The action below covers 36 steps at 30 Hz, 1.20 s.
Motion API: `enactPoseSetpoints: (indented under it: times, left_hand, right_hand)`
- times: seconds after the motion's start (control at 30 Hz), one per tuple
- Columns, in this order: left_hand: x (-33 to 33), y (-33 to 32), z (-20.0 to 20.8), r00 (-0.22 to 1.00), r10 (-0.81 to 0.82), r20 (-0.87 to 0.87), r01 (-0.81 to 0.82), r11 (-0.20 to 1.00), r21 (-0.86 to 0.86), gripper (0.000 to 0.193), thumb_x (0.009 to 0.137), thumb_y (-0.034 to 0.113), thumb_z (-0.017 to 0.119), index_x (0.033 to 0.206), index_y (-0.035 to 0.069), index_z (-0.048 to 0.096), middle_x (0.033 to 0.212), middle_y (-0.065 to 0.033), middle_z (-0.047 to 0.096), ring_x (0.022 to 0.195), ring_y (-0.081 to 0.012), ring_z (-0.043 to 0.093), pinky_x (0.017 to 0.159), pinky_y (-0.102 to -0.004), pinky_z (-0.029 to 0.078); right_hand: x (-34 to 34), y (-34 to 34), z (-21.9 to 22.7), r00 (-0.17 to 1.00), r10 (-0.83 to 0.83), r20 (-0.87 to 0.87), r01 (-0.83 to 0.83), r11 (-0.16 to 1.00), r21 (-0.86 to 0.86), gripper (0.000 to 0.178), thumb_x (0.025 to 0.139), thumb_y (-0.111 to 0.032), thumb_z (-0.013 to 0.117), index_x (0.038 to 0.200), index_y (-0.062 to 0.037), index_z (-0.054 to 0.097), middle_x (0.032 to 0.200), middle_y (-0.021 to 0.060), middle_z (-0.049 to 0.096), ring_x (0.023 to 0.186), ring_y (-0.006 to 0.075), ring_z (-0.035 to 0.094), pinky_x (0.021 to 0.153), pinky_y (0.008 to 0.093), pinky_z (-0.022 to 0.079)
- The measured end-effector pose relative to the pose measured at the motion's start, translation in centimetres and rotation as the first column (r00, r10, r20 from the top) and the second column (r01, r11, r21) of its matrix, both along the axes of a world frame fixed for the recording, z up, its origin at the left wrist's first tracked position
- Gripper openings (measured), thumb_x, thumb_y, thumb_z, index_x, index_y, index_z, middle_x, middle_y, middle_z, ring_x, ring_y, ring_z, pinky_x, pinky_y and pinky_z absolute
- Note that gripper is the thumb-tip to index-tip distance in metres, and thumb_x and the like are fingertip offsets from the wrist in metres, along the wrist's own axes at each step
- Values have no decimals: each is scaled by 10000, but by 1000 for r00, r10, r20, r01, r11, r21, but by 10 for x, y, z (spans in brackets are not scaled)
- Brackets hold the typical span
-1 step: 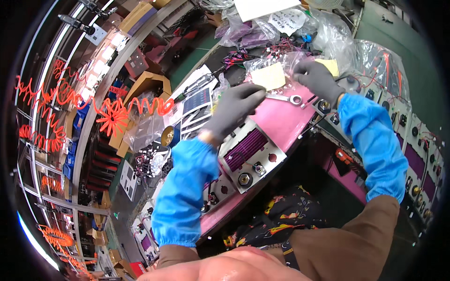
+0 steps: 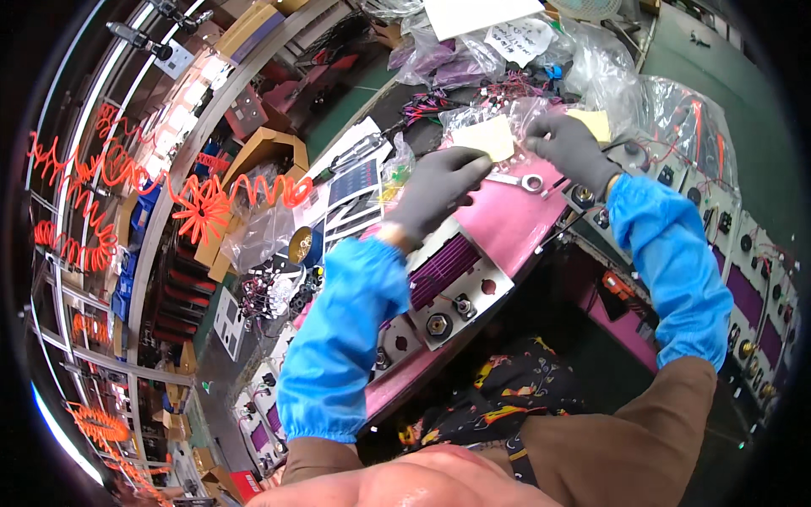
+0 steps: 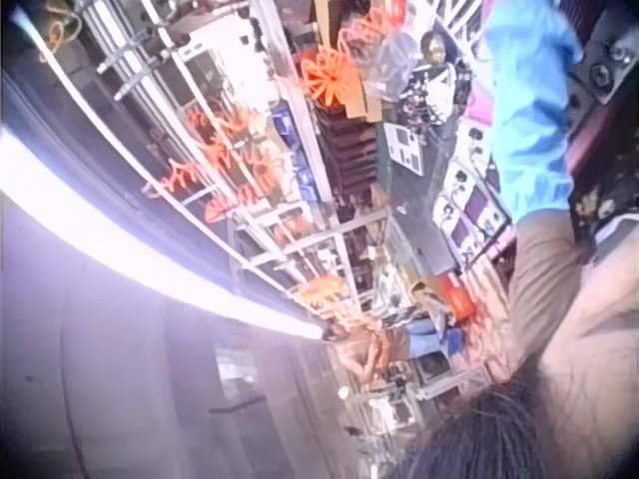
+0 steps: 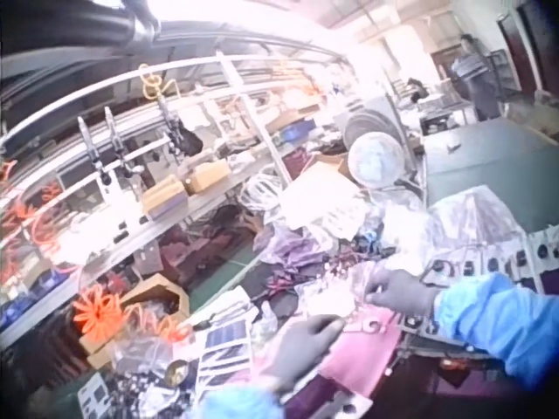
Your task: The person connects red and black wires to small white connectors on a silver metal panel with purple components. They repeatedly pick up wire pairs, align the connectors, and press them into place on the panel. The person works on multiple identical panels arranged on a pink workbench.
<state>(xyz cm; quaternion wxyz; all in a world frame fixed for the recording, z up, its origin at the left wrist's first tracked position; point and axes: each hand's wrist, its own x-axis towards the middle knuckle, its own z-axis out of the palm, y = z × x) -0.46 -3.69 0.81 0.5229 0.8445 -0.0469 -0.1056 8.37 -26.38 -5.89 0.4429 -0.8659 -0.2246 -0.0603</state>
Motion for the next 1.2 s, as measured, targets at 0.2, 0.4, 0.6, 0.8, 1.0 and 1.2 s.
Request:
enactPoseSetpoints:
  times: [0.2,0.4,0.6,0.8,1.0,1.2]
  left_hand:
    - [83,-66,-61,991,107,-82,-131,912,-389,313,899,215,638,1062,-52,628,761,-108,653,568,-167,620,487,-282,514]
    - [85,-61,-65,953,302,-5,-292,917,-271,188,902,144,612,981,-23,648,726,-82,649,573,-148,631,515,-277,526]
    - [79,-56,-75,964,235,123,-220,967,-126,250,878,145,647,1065,-19,627,763,-94,662,593,-147,638,523,-281,541]
    - [78,-72,-82,944,126,306,-138,990,19,368,874,170,661,1171,-34,586,799,-120,680,617,-137,642,540,-294,535]
    - [75,-57,-84,810,192,554,-353,915,198,372,878,255,600,1212,91,590,835,-152,692,791,-327,674,744,-433,515]
    - [74,-51,-88,799,-125,588,-250,820,514,670,803,277,710,1390,180,401,1353,-121,487,1033,-343,619,785,-436,528]
  right_hand:
    - [4,-7,0,930,159,-332,-79,967,242,204,835,-117,586,980,-31,701,740,35,633,635,108,589,563,258,500]
    - [32,-23,8,977,80,-196,-67,995,68,245,846,-75,544,1035,-58,700,741,29,625,604,98,565,530,274,488]
    - [47,-8,6,915,322,245,-157,842,-517,221,767,-66,630,962,-136,706,884,85,686,862,286,658,750,383,516]
    - [67,-12,-7,921,317,228,-16,614,-790,233,675,-177,717,907,-160,710,877,129,679,804,330,671,703,431,538]
    - [46,-3,9,979,155,130,-1,646,-763,172,719,-183,672,869,-105,708,886,148,685,835,353,667,744,431,536]
    - [62,-6,10,970,101,223,106,646,-756,145,758,-167,623,830,-70,704,886,173,688,817,355,674,744,438,536]
